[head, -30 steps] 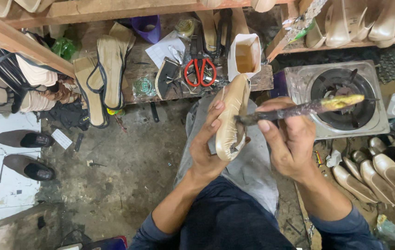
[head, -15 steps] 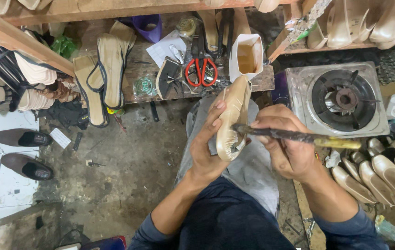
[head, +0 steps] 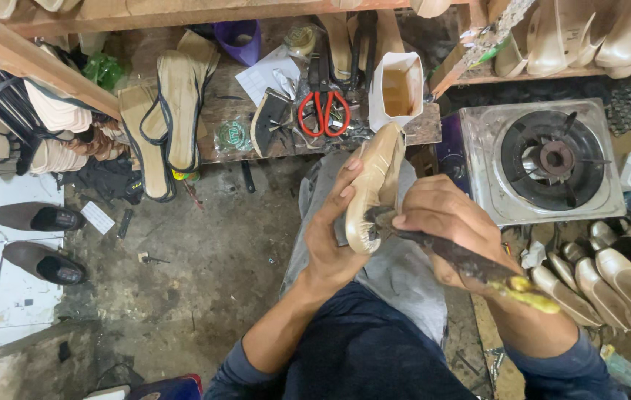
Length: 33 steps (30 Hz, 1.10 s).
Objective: The person picks up a beige shoe upper from a shelf and applies a brown adhesive to the inner rim using a brush. They repeatedly dip the brush into a container and spread the glue along the edge of the shoe. After finishing one shoe, they place it back on the shelf and repeat the process with a second shoe.
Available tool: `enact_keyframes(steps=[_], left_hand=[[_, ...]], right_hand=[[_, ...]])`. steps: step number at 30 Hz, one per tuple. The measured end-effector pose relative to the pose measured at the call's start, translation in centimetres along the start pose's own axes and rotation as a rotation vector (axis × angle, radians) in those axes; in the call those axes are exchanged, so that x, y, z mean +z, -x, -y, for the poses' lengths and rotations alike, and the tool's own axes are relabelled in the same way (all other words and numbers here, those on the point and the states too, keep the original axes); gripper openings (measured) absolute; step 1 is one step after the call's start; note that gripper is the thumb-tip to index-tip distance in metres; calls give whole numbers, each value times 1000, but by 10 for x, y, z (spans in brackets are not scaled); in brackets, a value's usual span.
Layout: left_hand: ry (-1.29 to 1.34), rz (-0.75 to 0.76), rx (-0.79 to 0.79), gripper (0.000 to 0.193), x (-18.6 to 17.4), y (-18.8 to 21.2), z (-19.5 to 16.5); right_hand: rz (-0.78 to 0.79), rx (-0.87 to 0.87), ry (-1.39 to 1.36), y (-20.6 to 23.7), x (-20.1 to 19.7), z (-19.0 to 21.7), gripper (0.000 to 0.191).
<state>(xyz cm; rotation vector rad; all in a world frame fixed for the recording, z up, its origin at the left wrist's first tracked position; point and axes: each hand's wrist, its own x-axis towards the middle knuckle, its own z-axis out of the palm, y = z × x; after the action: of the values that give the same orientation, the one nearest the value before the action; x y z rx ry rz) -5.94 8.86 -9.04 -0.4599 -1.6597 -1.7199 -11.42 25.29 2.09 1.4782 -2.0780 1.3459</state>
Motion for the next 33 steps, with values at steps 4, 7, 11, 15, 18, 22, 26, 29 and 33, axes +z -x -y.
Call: enact_keyframes(steps=[4,7,11,15,18,22,26,29,33], left_hand=[[13,5,-9,89,-1,3,1],[66,13,-42,88,-2,5,1],[56,8,-51,89,0,6,2],[62,-22,-34,90,2,5,3],[85,1,-59,89,-1,5,2],[67,11,-73,87,-3,4,2],[-42,-7,-101,87,-6,6,3],[-125,-18,-168,86,-13,10,4],[-185,-56,-364,86,-20,13,7]], right_hand=[[-12,-11,80,-3,0,-4,24],[45,-99,19,-4,-2,-6,31],[57,-87,69,-4,-5,-4,18],[101,-92,45,-11,-6,0,37],[137,-88,51,-15,-9,2,36],[181,-95,40,-9,-8,-1,27],[35,-44,-119,3,0,-36,22],[-160,360,254,5,-15,-97,13],[-56,554,434,11,-6,-204,16]])
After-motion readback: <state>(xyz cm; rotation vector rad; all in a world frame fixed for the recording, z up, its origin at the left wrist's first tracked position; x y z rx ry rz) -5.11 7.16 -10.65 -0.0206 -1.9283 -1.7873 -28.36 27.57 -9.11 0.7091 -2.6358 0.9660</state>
